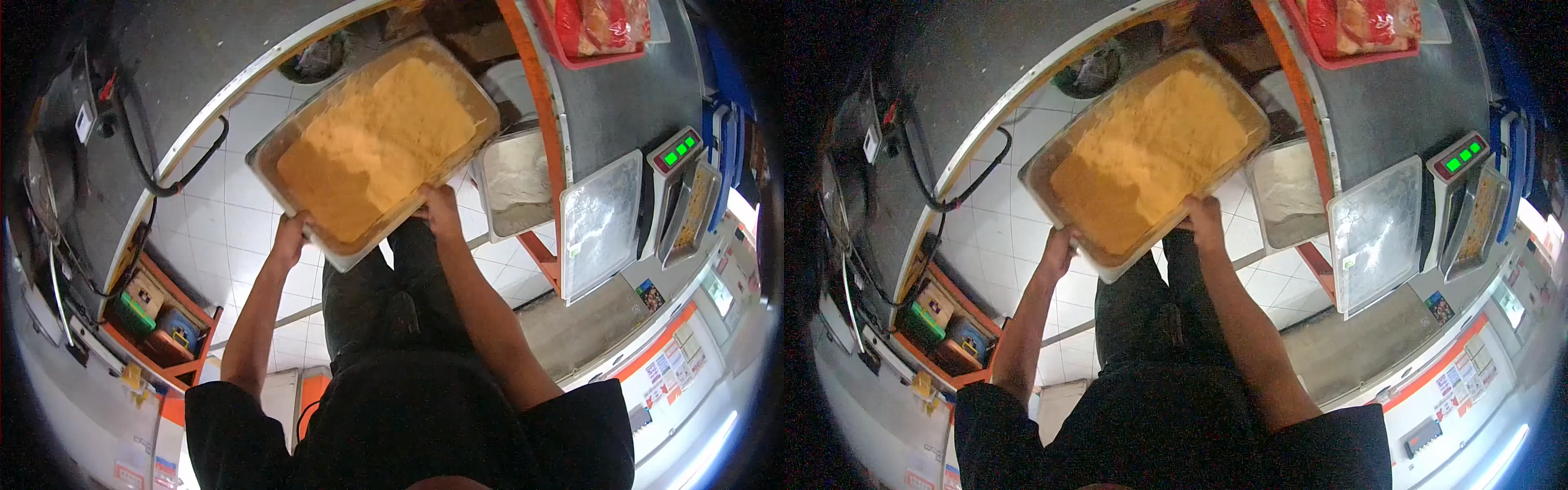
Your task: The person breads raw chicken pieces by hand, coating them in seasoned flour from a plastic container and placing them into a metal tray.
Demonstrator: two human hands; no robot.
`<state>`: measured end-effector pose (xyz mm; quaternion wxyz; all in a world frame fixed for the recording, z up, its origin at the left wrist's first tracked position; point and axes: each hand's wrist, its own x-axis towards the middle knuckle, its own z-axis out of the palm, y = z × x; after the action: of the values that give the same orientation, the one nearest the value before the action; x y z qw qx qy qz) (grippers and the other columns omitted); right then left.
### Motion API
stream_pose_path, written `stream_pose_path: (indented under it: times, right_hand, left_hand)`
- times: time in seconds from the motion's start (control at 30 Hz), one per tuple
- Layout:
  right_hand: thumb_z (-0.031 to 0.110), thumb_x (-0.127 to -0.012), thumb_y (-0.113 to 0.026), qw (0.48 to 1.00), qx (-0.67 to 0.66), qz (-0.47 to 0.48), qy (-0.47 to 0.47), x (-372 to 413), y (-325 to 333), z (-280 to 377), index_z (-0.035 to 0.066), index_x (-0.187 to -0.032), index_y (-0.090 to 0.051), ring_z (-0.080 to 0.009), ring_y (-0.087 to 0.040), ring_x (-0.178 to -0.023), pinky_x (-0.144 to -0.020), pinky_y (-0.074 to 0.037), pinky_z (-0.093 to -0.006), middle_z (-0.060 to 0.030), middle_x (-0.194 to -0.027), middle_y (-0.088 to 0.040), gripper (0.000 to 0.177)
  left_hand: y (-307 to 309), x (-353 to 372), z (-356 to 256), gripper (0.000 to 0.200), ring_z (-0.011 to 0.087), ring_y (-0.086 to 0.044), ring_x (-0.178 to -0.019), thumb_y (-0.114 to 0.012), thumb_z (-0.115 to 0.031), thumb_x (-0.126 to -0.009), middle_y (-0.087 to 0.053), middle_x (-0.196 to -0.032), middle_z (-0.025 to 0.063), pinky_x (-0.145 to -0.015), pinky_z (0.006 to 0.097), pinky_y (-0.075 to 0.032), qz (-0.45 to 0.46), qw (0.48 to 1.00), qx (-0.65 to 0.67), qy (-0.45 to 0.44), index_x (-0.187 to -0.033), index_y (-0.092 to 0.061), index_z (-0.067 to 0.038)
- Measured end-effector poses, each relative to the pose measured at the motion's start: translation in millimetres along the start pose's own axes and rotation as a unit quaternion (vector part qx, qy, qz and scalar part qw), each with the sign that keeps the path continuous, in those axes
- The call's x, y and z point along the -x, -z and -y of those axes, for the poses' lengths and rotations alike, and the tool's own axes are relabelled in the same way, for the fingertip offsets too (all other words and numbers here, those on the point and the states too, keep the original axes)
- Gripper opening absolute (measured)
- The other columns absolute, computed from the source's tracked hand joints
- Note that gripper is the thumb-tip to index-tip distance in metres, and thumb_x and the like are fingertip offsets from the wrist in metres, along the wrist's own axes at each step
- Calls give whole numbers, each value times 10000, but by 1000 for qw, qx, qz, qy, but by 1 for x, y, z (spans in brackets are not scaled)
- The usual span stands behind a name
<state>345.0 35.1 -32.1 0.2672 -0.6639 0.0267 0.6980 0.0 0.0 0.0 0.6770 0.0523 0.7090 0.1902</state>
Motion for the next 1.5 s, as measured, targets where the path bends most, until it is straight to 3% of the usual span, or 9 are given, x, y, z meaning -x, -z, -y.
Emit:
stream_pose_path:
  times: [0.23,0.27,0.33,0.4,0.67,1.07,1.2,1.43,1.5]
  right_hand:
    - [46,-874,-607,997,13,43,-70,146,-79,-74,-107,-1274,-549,-328,-743,-907,-722,-673,-458,-202,-1136,-675,432]
    - [25,-884,-596,995,-4,60,-84,174,-84,-78,-118,-1273,-544,-329,-744,-913,-719,-673,-458,-205,-1133,-674,417]
    - [16,-911,-582,995,-16,63,-78,220,-85,-87,-141,-1259,-546,-335,-744,-926,-725,-672,-470,-229,-1133,-680,383]
    - [24,-919,-587,990,28,93,-103,249,-81,-84,-154,-1245,-552,-338,-743,-932,-727,-671,-473,-240,-1134,-685,373]
    - [7,-915,-564,987,60,150,-4,367,-117,-16,-178,-1301,-499,-379,-727,-991,-792,-656,-527,-261,-1210,-653,432]
    - [14,-897,-588,971,-107,155,149,265,-224,148,-105,-1293,-494,-419,-705,-1026,-835,-641,-575,-244,-1215,-630,424]
    - [84,-925,-634,964,-110,175,166,183,-260,187,-56,-1335,-485,-415,-683,-1103,-844,-637,-554,-230,-1281,-612,459]
    - [373,-1015,-611,877,336,338,66,165,-197,351,-18,-1177,-645,-286,-735,-884,-788,-610,-393,-198,-1080,-722,425]
    - [335,-1045,-561,813,429,353,176,186,-182,385,-35,-1092,-687,-216,-736,-808,-697,-584,-336,-165,-918,-747,393]
  left_hand:
    - [120,172,49,367,131,-586,-790,-657,-262,-892,-634,-932,21,-606,285,-453,-157,984,-32,77,-1179,-579,-47]
    - [156,192,84,534,151,-608,-1027,-682,-289,-954,-618,-1173,48,-833,311,-527,-116,992,-24,38,-1399,-486,-67]
    - [140,261,70,475,190,-612,-1057,-590,-225,-970,-627,-1199,89,-880,329,-511,-120,992,15,-39,-1375,-502,7]
    - [146,307,63,346,203,-671,-874,-587,-148,-903,-686,-1008,106,-699,310,-541,-151,986,-62,-20,-1200,-608,27]
    - [131,414,1,342,134,-597,-713,-617,-99,-822,-696,-879,74,-599,297,-442,-178,969,-25,-169,-1121,-676,57]
    - [96,280,-297,376,246,-687,-828,-631,-205,-788,-691,-988,125,-602,356,-540,-78,953,-184,-227,-1083,-684,22]
    - [118,155,-359,241,151,-512,-637,-645,-238,-789,-639,-868,28,-535,289,-373,-66,961,-176,-202,-942,-707,-63]
    - [79,83,-409,287,152,-567,-595,-659,-272,-891,-649,-822,20,-541,312,-450,-94,974,4,-205,-1066,-694,-48]
    - [101,71,-400,369,169,-631,-746,-677,-303,-950,-684,-941,58,-684,306,-509,-126,967,36,-219,-1182,-662,-17]
